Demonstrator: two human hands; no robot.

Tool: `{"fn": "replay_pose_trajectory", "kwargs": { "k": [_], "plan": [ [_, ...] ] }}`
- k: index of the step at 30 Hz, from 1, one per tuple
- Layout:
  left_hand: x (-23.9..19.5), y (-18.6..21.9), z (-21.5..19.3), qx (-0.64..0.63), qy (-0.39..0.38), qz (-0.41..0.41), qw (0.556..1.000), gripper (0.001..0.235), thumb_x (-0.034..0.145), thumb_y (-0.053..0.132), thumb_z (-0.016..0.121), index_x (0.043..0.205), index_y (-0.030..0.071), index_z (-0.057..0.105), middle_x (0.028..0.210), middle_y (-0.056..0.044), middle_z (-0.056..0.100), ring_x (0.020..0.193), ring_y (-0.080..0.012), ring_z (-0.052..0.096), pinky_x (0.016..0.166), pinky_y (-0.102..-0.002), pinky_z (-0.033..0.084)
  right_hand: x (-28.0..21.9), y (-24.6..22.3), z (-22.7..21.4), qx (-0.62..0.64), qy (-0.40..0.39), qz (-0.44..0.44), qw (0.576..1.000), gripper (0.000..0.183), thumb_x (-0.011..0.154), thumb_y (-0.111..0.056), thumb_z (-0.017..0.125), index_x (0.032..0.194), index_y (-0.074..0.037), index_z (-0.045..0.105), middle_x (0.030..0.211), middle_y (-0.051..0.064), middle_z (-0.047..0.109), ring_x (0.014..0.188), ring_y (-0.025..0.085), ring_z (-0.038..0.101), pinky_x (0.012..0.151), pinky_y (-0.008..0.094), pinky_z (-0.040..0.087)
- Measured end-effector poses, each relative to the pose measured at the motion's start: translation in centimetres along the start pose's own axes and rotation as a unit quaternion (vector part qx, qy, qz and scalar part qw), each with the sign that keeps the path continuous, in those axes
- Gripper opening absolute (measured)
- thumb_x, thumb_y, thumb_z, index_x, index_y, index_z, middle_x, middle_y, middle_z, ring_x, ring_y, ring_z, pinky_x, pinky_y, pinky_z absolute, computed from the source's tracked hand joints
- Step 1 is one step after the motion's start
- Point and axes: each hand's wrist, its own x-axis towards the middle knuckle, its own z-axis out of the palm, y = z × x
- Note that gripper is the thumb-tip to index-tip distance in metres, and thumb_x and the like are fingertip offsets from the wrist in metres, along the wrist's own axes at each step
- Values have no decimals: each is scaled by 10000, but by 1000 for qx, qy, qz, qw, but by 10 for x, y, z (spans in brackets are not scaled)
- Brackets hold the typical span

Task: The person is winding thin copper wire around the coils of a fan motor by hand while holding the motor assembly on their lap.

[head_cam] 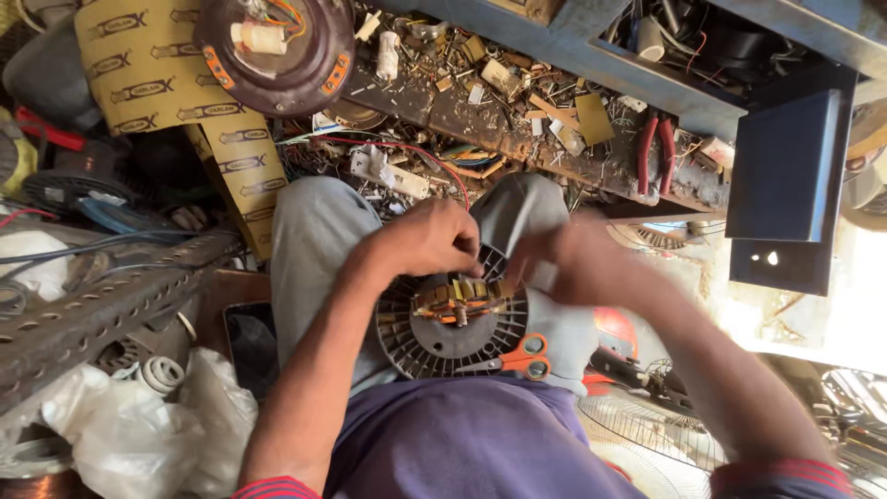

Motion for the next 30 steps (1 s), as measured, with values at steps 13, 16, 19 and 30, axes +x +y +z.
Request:
{"fn": "replay_pose_trajectory", "kwargs": {
  "k": [13, 16, 19, 30],
  "plan": [
    [-62, 54, 18, -224, 341, 132, 903, 155, 912, 149, 772, 866, 54, 658, 763, -44, 593, 632, -208, 560, 604, -302, 456, 48, 27, 13, 34, 236, -243, 940, 67, 771, -113, 766, 822, -152, 780, 865, 27, 778, 835, 233, 711, 765, 379, 566],
    [-9, 19, 3, -104, 139, 58, 983, 196, 847, 197, 837, 839, 50, 707, 759, -42, 655, 685, -204, 661, 649, -313, 501, 12, 33, -5, -110, 172, -8, 979, 107, 815, -156, 795, 910, -110, 810, 809, 130, 715, 747, 310, 671, 660, 417, 531],
    [-15, 11, -11, -55, 16, 46, 997, 174, 794, 212, 854, 814, 62, 769, 752, -58, 702, 717, -214, 697, 670, -336, 518, -18, -11, 22, 61, -15, -142, 988, 125, 810, -79, 699, 920, -116, 745, 903, 83, 727, 862, 280, 713, 738, 414, 556],
    [-102, 71, 36, -278, 388, 72, 876, 75, 881, 30, 774, 902, 24, 703, 812, -121, 636, 575, -133, 485, 547, -244, 410, 63, 38, 31, 164, 165, -146, 961, 136, 834, -72, 756, 969, -78, 772, 905, 89, 741, 789, 237, 729, 681, 376, 572]
  ]
}}
